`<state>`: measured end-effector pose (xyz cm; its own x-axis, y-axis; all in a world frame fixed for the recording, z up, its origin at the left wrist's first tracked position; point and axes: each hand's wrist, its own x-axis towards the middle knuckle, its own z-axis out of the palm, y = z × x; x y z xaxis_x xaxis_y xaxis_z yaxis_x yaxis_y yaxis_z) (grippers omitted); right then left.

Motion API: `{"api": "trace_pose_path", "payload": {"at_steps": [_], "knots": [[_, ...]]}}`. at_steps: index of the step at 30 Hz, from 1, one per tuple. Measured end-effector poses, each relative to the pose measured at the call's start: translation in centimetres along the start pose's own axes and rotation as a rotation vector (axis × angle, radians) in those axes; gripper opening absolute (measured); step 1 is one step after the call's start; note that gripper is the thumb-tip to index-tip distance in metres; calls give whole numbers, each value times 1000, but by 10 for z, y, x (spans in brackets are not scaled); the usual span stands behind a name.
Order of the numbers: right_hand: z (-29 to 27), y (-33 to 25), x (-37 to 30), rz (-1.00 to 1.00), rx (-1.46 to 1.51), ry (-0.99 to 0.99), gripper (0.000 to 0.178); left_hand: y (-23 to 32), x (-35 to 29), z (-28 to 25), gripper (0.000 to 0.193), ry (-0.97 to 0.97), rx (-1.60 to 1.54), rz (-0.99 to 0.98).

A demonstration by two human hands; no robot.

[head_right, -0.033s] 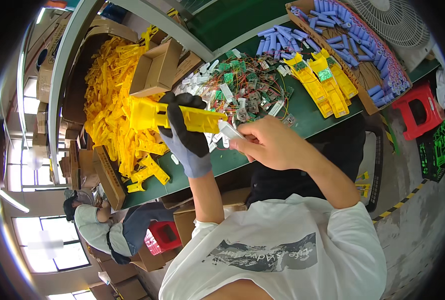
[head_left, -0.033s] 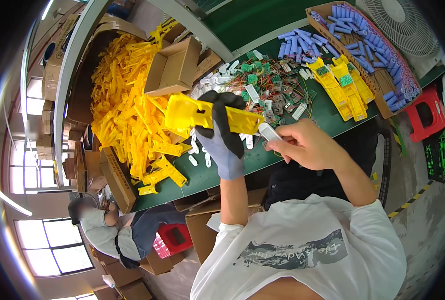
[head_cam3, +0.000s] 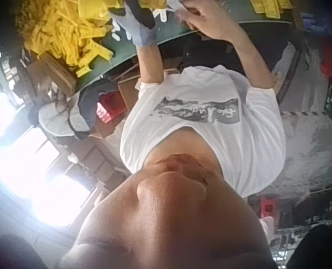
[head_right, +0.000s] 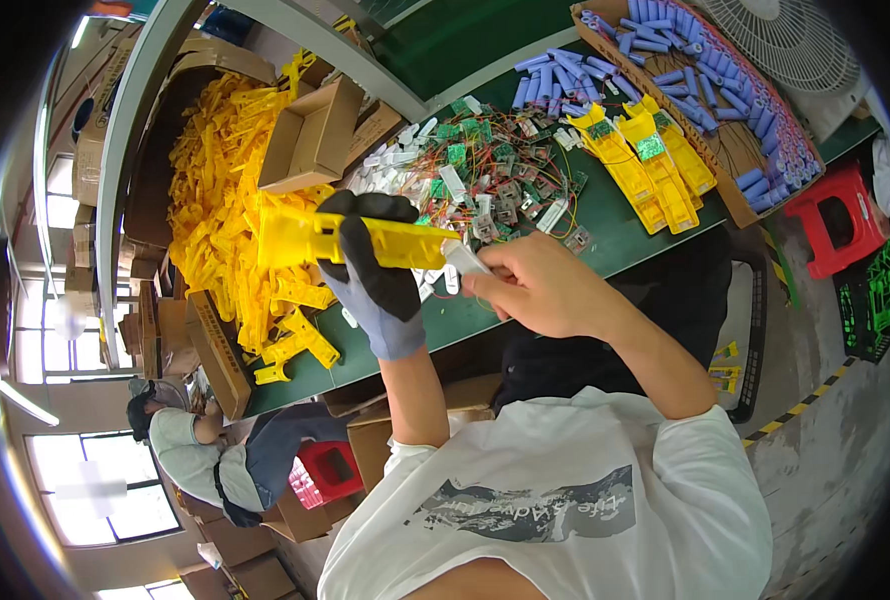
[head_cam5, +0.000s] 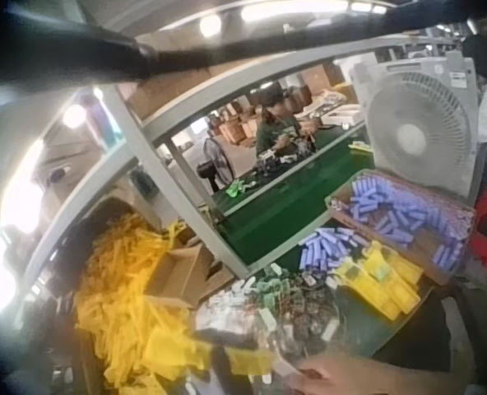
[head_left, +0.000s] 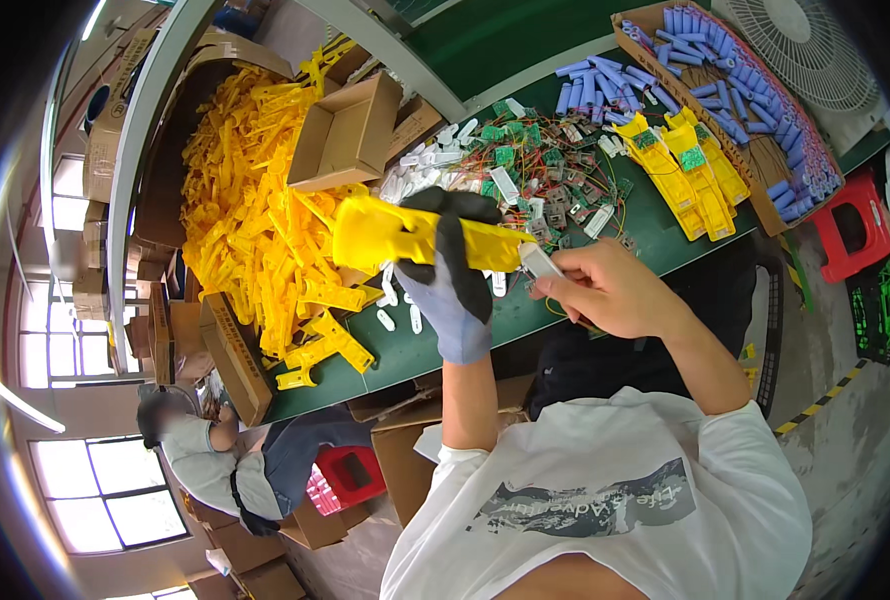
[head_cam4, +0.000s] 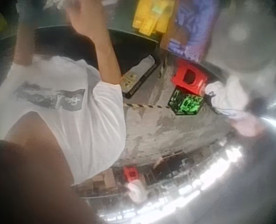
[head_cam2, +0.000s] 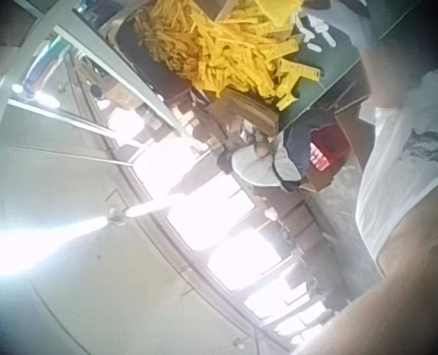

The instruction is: Assembling small electronic devices by placing internal components and batteries into yellow plastic shells and attaching covers.

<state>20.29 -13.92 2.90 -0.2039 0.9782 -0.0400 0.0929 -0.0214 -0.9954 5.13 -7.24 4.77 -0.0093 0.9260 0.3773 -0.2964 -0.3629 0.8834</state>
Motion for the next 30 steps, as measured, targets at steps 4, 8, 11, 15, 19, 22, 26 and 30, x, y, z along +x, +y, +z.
{"api": "trace_pose_path", "payload": {"at_steps": [4, 8, 11, 15, 19, 22, 26, 30], "knots": [[-3, 11, -7, 28, -139, -99, 27, -5, -38, -14, 35, -290, 279, 223], [11, 35, -5, 21, 27, 161, 21, -27, -61, -35, 39, -360, 225, 143], [21, 56, -17, -50, 123, 94, 40, -29, -78, -19, 27, 28, -417, -135], [25, 92, -25, -153, 123, -5, 54, -39, -91, -28, 25, 155, -587, -344], [29, 104, -28, -215, 419, 48, 58, -44, -99, -33, 20, 187, -677, -462], [35, 116, -35, -141, 564, 48, 61, -34, -90, -30, 21, 110, -488, -521], [40, 123, -37, -183, 791, -26, 65, -34, -100, -20, 22, 157, -624, -549], [47, 131, -49, -105, 800, 9, 67, -30, -123, -17, 28, 315, -98, -455]]}}
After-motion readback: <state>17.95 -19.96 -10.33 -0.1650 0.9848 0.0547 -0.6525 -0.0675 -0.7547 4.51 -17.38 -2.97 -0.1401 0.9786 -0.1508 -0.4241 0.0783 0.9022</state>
